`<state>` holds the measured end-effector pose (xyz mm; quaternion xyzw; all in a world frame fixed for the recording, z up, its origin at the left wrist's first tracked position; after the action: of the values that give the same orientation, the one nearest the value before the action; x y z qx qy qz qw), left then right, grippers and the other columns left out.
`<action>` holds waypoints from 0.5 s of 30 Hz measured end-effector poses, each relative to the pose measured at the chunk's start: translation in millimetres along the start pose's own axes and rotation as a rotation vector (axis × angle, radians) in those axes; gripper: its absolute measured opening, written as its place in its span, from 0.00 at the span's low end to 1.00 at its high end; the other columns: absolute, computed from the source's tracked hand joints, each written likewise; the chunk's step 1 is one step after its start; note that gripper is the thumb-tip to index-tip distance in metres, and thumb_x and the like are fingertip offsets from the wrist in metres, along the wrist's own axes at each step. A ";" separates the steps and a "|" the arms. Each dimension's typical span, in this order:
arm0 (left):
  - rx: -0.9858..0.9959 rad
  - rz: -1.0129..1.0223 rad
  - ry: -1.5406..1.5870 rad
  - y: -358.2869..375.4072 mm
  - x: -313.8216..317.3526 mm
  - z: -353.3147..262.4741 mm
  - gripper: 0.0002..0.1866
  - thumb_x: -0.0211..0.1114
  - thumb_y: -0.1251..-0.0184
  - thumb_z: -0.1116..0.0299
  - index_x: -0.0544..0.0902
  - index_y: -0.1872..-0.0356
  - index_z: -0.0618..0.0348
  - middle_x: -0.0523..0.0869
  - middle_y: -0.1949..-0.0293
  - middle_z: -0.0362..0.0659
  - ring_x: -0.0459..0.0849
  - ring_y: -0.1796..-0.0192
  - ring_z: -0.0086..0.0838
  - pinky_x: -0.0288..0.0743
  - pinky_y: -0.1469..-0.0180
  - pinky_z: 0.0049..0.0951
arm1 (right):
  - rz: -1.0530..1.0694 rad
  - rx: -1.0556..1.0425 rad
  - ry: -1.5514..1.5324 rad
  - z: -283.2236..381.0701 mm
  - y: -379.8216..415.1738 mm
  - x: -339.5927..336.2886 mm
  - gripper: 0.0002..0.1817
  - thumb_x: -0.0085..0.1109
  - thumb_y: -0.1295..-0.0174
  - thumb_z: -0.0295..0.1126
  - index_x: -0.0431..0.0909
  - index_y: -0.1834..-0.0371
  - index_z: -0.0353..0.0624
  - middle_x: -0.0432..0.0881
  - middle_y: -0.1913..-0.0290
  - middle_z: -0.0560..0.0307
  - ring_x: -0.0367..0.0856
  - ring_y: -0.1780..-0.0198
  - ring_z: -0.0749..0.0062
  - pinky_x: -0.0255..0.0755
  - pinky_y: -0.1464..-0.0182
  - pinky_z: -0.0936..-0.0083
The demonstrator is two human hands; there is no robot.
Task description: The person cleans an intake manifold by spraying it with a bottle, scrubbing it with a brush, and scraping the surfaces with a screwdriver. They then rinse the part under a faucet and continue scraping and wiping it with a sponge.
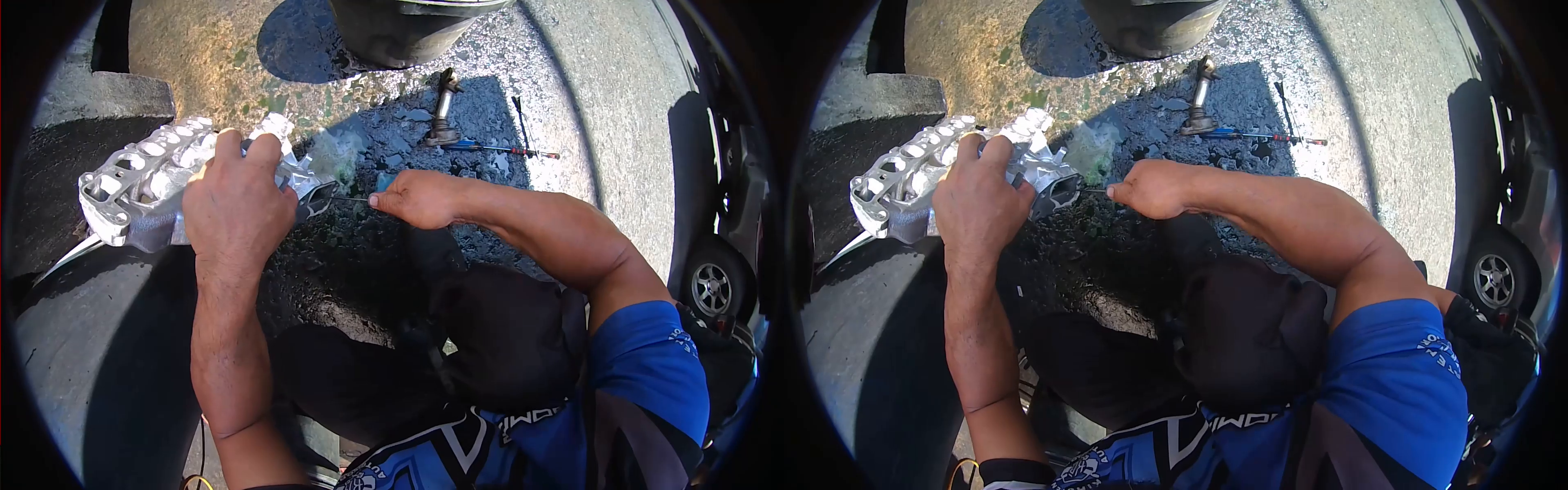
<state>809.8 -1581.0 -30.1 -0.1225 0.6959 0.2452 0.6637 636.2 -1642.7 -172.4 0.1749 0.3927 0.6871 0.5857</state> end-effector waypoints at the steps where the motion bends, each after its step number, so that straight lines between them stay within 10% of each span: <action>1: 0.000 -0.005 -0.010 -0.3 1.0 0.1 0.21 0.79 0.49 0.63 0.85 0.54 0.55 0.84 0.44 0.51 0.89 0.52 0.50 0.84 0.52 0.47 | -0.019 -0.083 0.064 0.4 -4.1 -0.6 0.34 0.42 0.18 0.53 0.74 0.77 0.37 0.73 0.80 0.47 0.75 0.74 0.51 0.70 0.64 0.53; 5: 0.000 0.033 0.007 0.5 2.8 0.9 0.21 0.79 0.49 0.63 0.85 0.54 0.55 0.84 0.46 0.51 0.89 0.52 0.50 0.84 0.52 0.47 | -0.069 -0.162 0.240 15.2 -6.9 -3.2 0.31 0.41 0.18 0.49 0.79 0.72 0.34 0.79 0.75 0.36 0.80 0.67 0.34 0.73 0.59 0.46; 15: 0.026 -0.027 0.009 4.8 3.0 8.8 0.19 0.79 0.51 0.63 0.84 0.57 0.54 0.83 0.52 0.49 0.89 0.56 0.49 0.84 0.56 0.47 | -0.098 -0.230 0.335 30.4 -4.0 -9.9 0.32 0.42 0.19 0.49 0.79 0.74 0.35 0.80 0.76 0.37 0.81 0.67 0.35 0.75 0.59 0.47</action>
<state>814.8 -1572.0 -32.2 -0.1243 0.7003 0.2267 0.6654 662.7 -1641.9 -154.0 -0.0290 0.4118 0.7175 0.5611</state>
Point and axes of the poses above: each hand's wrist, its own y-axis away from the middle knuckle, its own x-axis out of the palm, z = x × y, the point moved 9 cm from there along -y, towards the middle knuckle
